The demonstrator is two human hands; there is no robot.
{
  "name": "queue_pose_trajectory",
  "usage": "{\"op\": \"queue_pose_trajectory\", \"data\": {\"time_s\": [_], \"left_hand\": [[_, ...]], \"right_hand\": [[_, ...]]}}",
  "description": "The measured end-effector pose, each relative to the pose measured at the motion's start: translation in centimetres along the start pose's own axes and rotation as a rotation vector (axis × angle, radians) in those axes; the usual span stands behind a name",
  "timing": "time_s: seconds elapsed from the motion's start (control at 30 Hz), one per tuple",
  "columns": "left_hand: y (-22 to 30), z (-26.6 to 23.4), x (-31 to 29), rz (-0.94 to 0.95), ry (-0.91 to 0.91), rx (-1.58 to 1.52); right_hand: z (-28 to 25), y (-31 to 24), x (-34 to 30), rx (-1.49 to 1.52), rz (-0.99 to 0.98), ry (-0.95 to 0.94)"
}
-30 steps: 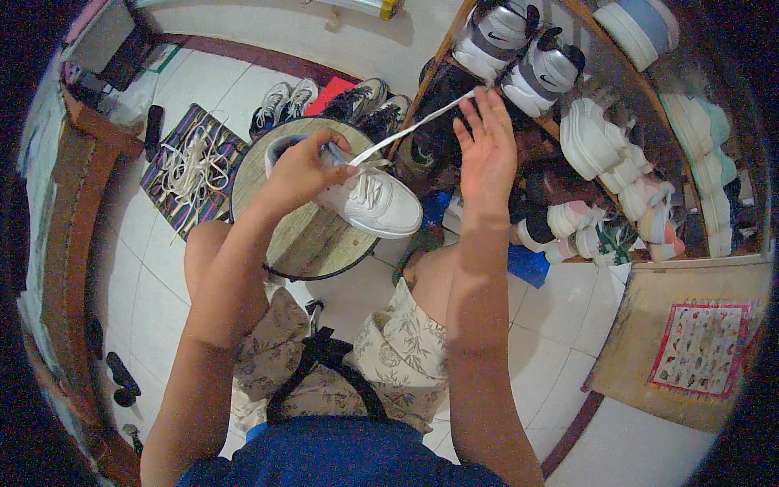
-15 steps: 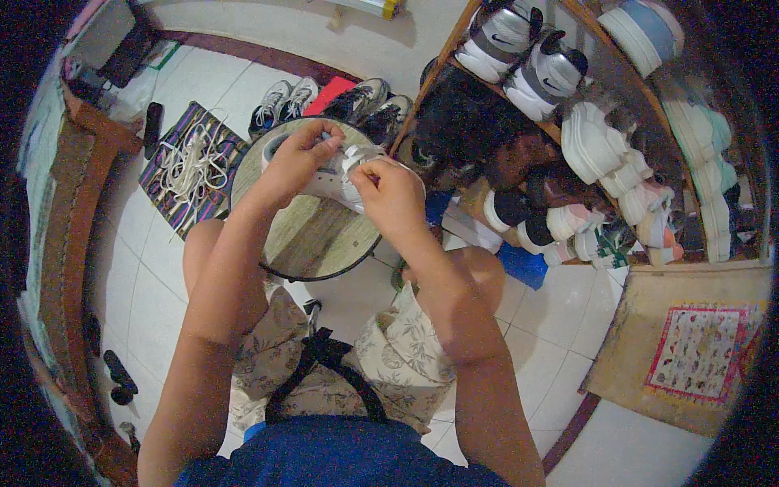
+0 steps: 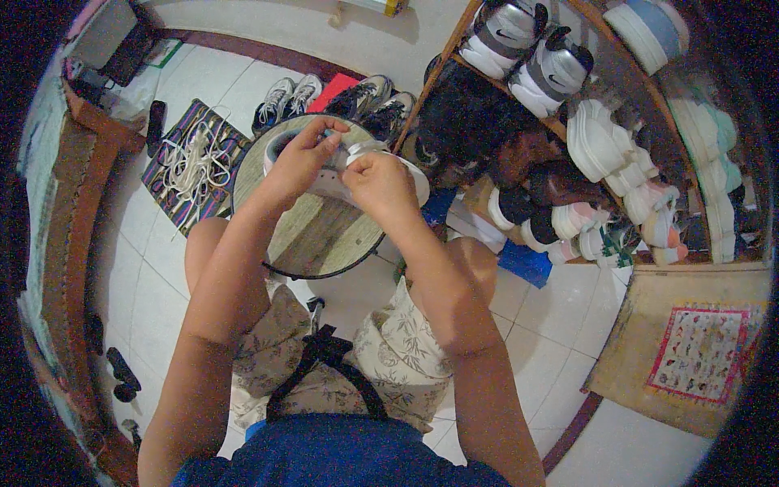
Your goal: The person unlaces a white shoe while sitting, removes a pair of laces from a small table, and then begins relacing a different white shoe taken from a shelf.
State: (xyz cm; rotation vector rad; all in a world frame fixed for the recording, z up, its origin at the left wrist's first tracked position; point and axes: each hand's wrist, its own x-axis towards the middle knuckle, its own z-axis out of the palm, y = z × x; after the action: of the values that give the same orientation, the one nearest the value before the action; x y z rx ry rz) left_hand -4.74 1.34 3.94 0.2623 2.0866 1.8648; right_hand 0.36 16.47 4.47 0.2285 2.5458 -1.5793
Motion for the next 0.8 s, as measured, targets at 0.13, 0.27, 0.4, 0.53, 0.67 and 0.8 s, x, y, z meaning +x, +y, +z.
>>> {"op": "queue_pose_trajectory", "data": {"time_s": [0.13,0.27,0.4,0.53,0.67,0.8], "left_hand": [[0.1,-0.3,-0.3,-0.053,-0.020,-0.072],[-0.6,0.3,0.2,0.063,-0.009,0.010],[0.2,0.5,-0.3,0.015,0.012,0.063],[0.0,0.4,-0.2,0.020,0.071,0.098],[-0.2,-0.4,0.3,-0.009,0.044,-0.071],[0.6,-0.3,-0.2,-0.037,-0.032,-0.193]], "right_hand": [[-0.9,-1.5,-0.3,-0.199,0.027,0.038],[-0.8,-1.1,0.2,-0.152,0.076,-0.015],[-0.5,-1.1,0.2,0.288,0.181,-0.084],[-0.5,-2.0,-0.1,0.489,0.275,-0.106],[-2.5,-0.5,1.0,1.007,0.411,-0.372],[-3.3,1.8,0.8,1.349,0.435,-0.568]]}}
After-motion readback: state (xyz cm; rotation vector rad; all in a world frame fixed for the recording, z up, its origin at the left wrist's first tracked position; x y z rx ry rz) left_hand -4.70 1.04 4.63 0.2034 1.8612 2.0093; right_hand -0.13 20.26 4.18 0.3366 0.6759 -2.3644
